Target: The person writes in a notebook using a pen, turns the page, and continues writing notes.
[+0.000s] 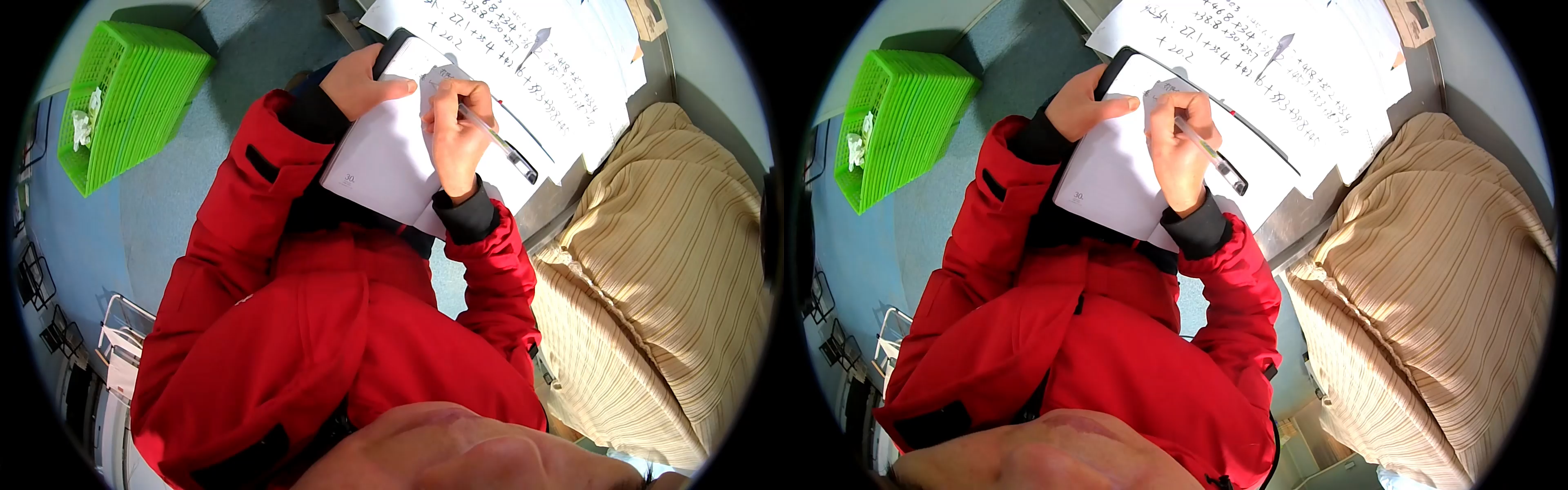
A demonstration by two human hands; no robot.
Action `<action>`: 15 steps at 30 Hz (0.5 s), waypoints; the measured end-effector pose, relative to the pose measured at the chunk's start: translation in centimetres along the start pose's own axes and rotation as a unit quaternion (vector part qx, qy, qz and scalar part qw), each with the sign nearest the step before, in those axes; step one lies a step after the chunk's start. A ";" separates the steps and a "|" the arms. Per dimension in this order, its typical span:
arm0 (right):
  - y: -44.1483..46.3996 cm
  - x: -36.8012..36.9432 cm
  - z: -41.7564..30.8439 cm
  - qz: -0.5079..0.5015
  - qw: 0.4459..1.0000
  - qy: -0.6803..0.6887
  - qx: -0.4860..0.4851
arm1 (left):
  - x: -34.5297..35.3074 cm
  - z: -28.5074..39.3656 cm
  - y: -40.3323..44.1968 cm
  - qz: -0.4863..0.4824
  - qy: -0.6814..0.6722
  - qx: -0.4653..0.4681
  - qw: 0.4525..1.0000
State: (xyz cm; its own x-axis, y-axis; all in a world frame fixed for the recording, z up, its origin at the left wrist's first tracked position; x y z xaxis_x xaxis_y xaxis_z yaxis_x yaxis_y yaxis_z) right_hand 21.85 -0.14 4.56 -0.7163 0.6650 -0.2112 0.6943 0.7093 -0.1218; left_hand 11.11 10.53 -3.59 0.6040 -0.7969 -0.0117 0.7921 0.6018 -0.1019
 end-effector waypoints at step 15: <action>0.0 -0.2 0.6 0.005 1.000 0.018 0.024 | -0.1 -0.1 -0.1 0.004 0.005 -0.005 1.000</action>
State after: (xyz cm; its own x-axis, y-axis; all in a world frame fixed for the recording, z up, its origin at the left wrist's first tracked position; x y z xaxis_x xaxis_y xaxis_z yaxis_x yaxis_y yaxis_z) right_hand 22.03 -0.36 4.06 -0.7104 0.6812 -0.1772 0.7038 0.6905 -0.1672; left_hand 10.98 10.51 -3.64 0.6099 -0.7922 -0.0220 0.7858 0.6082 -0.1126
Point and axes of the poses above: each hand's wrist, its own y-axis towards the middle knuckle, its own x-axis out of the palm, z = x × y, the point moved 10 cm from there along y, towards the middle knuckle, and after that the axes turned 9 degrees about x, right-handed, at the moved point
